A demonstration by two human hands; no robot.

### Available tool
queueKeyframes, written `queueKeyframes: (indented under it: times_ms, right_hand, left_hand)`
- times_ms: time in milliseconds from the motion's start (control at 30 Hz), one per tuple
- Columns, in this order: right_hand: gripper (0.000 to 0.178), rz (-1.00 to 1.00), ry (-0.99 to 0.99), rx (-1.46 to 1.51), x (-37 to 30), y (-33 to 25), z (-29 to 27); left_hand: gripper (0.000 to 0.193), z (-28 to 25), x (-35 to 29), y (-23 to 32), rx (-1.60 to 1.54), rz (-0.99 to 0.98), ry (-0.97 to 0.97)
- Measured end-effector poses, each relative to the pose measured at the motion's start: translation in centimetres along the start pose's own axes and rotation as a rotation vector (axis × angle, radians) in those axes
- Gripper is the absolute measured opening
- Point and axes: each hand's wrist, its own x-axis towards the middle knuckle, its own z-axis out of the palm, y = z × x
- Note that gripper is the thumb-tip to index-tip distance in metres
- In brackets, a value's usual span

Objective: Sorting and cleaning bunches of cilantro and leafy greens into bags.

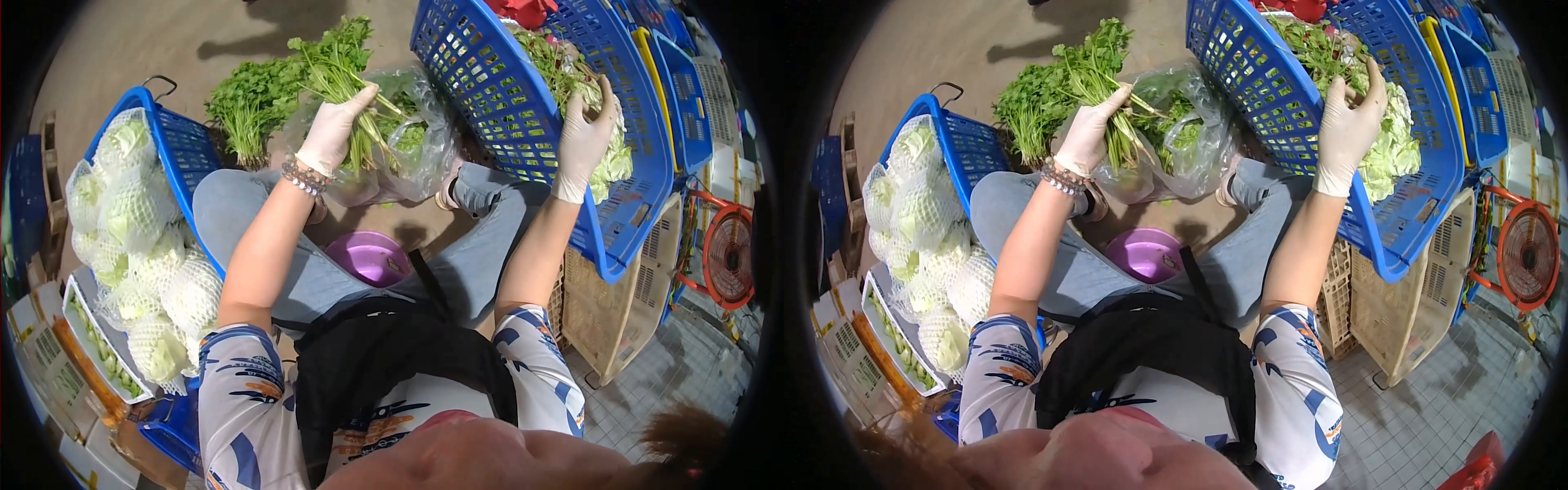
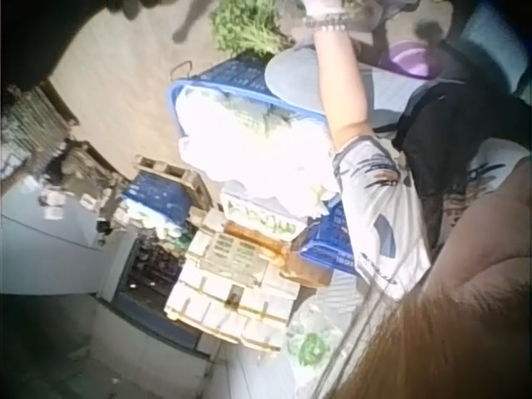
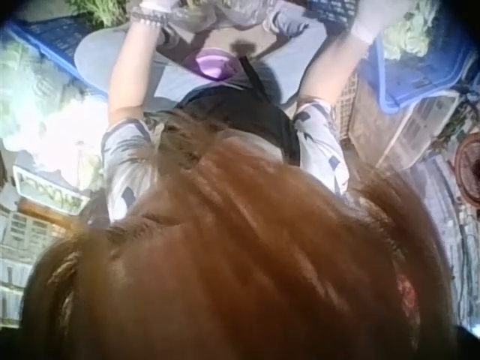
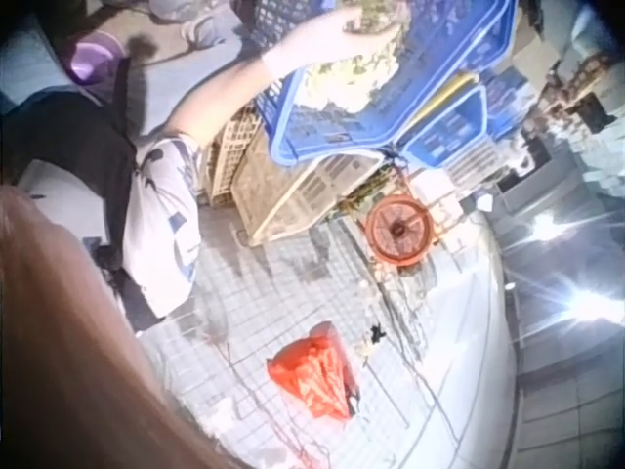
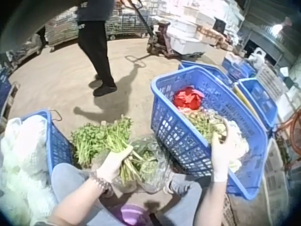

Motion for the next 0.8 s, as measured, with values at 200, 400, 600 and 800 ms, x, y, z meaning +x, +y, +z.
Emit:
queueKeyframes:
  times_ms: [200,400,600,800]
  right_hand:
    - [0.014,-0.076,-0.359,0.349,-5.3,-4.7,3.4]
    - [0.017,0.007,-0.710,0.526,-9.1,-7.0,6.6]
    - [0.023,0.055,-0.757,0.481,-9.5,-7.7,7.4]
    - [0.020,0.165,-0.809,0.534,-9.9,-7.0,8.2]
  left_hand:
    - [0.019,1.3,-0.1,-1.1,0.063,0.046,-0.120]
    - [0.024,2.7,-0.5,-1.6,0.352,0.091,-0.204]
    - [0.032,2.9,-1.5,-2.3,0.581,0.119,-0.296]
    - [0.029,3.4,-1.7,-1.6,0.727,0.125,-0.296]
